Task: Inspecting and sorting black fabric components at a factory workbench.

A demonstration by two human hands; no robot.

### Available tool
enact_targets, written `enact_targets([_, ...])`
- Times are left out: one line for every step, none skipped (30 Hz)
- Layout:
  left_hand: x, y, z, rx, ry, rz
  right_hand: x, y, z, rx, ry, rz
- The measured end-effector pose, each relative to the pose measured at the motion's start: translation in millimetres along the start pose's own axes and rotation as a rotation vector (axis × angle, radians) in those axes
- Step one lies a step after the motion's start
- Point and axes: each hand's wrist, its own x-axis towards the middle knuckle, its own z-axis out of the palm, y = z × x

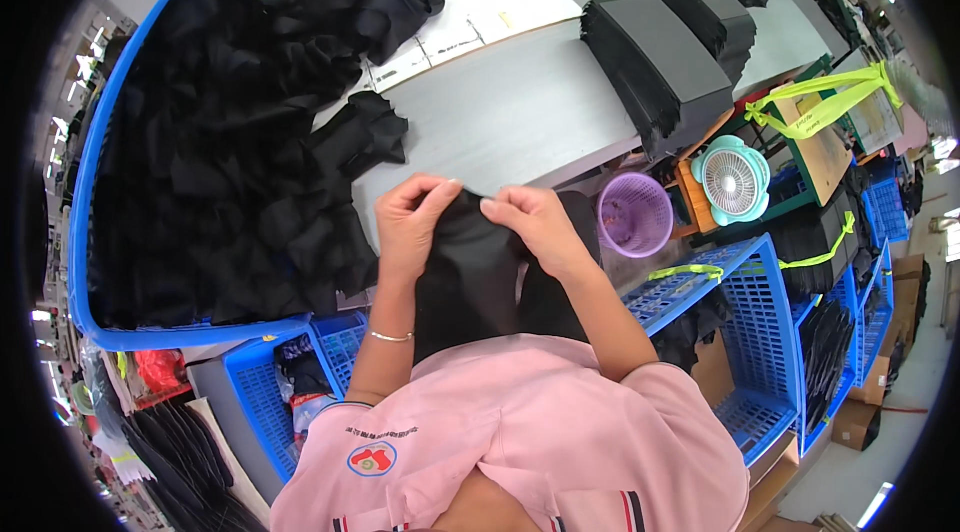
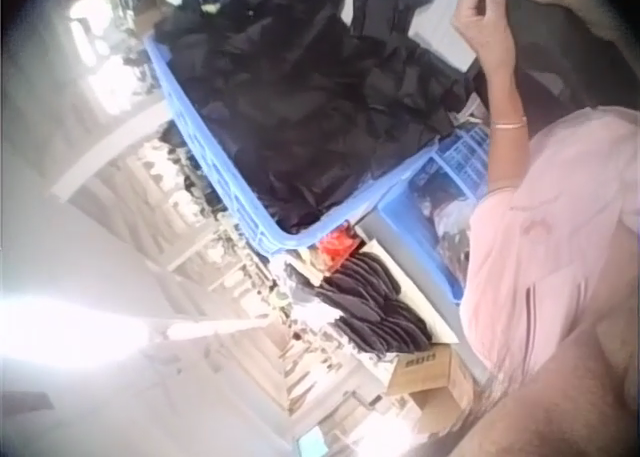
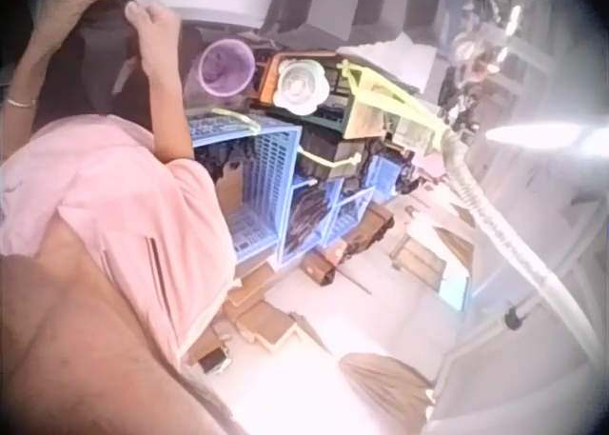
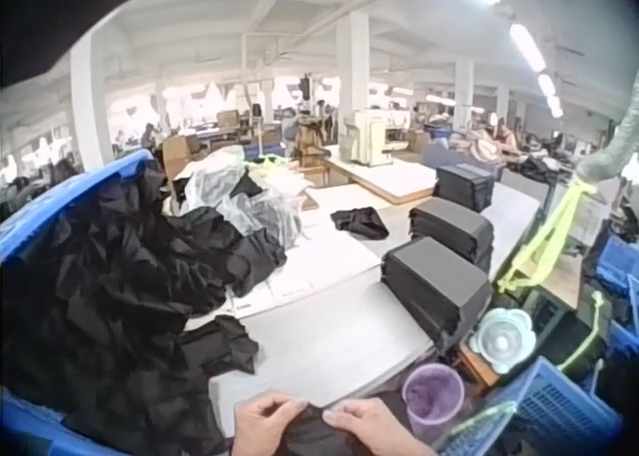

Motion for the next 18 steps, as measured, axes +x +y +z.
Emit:
enact_targets([-0.8,-0.6,-10.2,-0.068,-0.031,-0.119,-3.2,-1.7,0.0,0.075,0.007,0.094])
enact_targets([-4.6,-2.7,-17.9,-0.189,-0.087,-0.212,-5.2,-1.8,0.2,0.082,-0.070,0.039])
enact_targets([-9.6,-5.7,-24.2,-0.331,-0.132,-0.303,-7.1,-1.5,0.3,0.077,-0.087,0.032])
enact_targets([-15.5,-10.4,-26.6,-0.440,-0.141,-0.438,-7.0,-0.8,0.6,0.082,-0.137,0.035])
enact_targets([-21.7,-15.8,-27.0,-0.573,-0.148,-0.567,-6.3,0.2,1.6,0.059,-0.090,-0.024])
enact_targets([-30.6,-20.8,-27.0,-0.758,-0.208,-0.645,-3.5,0.5,2.2,0.043,-0.078,-0.070])
enact_targets([-35.9,-27.6,-23.1,-0.921,-0.132,-0.900,0.1,1.2,3.7,0.027,-0.067,-0.115])
enact_targets([-46.6,-30.6,-23.9,-1.034,-0.232,-0.905,5.5,0.9,4.8,0.106,-0.052,-0.062])
enact_targets([-55.1,-33.7,-22.6,-1.144,-0.333,-0.908,11.3,1.2,6.1,0.088,-0.094,0.005])
enact_targets([-59.8,-36.3,-22.5,-1.136,-0.312,-0.929,15.9,3.5,9.0,0.092,-0.110,0.062])
enact_targets([-65.0,-38.5,-21.3,-1.129,-0.292,-0.948,19.2,6.8,11.6,0.098,-0.117,0.140])
enact_targets([-72.3,-40.9,-16.0,-1.124,-0.260,-0.914,21.3,14.1,16.8,0.050,-0.142,0.140])
enact_targets([-80.5,-41.8,-11.7,-0.965,-0.260,-0.854,21.2,23.6,21.8,0.008,-0.232,0.108])
enact_targets([-88.8,-41.9,-6.3,-0.809,-0.255,-0.741,23.0,35.7,27.4,-0.044,-0.278,0.106])
enact_targets([-97.3,-39.4,-1.5,-0.660,-0.283,-0.605,24.3,50.6,33.2,-0.076,-0.359,0.090])
enact_targets([-99.4,-35.3,-2.8,-0.537,-0.226,-0.573,23.7,67.1,37.9,-0.138,-0.346,0.137])
enact_targets([-98.6,-30.4,-1.2,-0.460,-0.245,-0.510,23.6,84.2,42.0,-0.161,-0.356,0.144])
enact_targets([-96.7,-22.8,-4.8,-0.404,-0.281,-0.463,22.9,101.9,46.5,-0.311,-0.366,0.144])
